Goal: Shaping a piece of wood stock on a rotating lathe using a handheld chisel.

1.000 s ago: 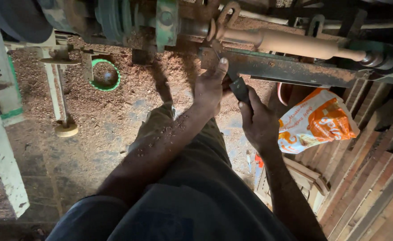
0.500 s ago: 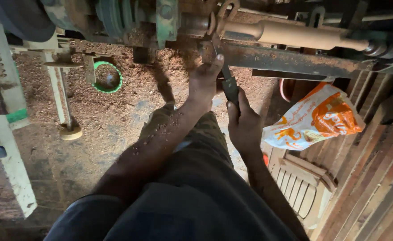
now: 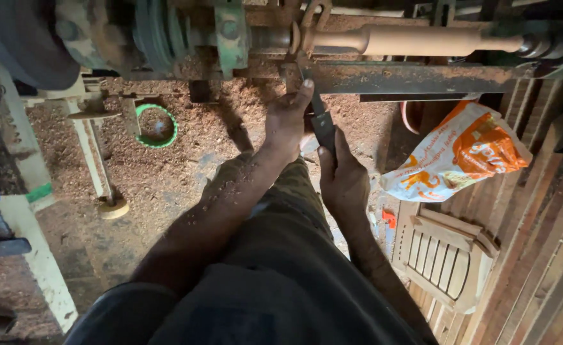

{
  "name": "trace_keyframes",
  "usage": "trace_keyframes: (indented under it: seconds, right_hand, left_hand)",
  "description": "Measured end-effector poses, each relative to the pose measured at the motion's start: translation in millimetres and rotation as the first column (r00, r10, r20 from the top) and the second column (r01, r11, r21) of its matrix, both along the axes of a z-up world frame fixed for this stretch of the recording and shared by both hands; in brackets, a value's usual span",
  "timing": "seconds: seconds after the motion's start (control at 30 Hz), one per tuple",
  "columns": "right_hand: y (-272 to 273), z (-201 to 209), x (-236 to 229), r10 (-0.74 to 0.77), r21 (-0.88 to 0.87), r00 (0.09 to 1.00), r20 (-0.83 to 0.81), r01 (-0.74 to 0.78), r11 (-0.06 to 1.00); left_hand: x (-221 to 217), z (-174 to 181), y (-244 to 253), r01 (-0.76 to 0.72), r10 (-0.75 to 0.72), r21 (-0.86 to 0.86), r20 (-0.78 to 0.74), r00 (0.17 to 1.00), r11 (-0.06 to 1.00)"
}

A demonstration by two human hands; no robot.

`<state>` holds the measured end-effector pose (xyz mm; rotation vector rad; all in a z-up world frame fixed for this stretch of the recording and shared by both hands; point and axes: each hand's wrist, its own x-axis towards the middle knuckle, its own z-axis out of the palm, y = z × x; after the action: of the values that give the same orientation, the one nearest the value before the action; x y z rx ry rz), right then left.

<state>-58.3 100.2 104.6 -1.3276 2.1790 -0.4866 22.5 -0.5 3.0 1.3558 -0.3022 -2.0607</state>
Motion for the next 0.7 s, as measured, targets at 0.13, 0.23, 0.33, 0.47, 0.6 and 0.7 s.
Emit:
trace_keyframes:
  seconds: [0.13,0.23,0.33,0.47,0.6,0.7]
  right_hand:
    - [-1.4,-0.1,4.1,-0.005,0.046,1.0,-0.028,0.006,0.999]
    - [-5.0,2.8,3.7,-0.005,0.065,0.999,-0.039,0.007,0.998]
    - [-3.7,-2.5,3.2,0.006,0.061,0.999,-0.041,-0.003,0.998]
    - [-0.9,-8.1,6.2,0.012,0.013,0.998,-0.059,-0.011,1.0]
    - [-1.5,-12.5,7.0,-0.009,0.045,0.999,-0.046,0.011,0.999]
    - [-1.0,-15.5,-3.7,0.013,-0.003,1.0,-0.02,-0.013,1.0]
  left_hand:
    - [3.2,-1.3,-0.9,-0.019,0.019,-0.015,-0.02,1.0,1.0]
    - [1.9,-1.0,-2.9,-0.022,0.023,0.004,-0.03,0.999,1.0]
    - [3.6,-3.8,-4.6,-0.007,0.008,0.034,-0.027,1.0,0.999]
    - [6.0,-4.1,-3.1,0.026,-0.025,0.02,-0.052,0.998,0.999]
    - [6.2,-8.4,-2.4,0.023,-0.022,0.036,-0.033,0.999,0.999]
    - [4.0,-7.7,-2.8,-0.007,0.006,-0.018,-0.045,0.999,1.0]
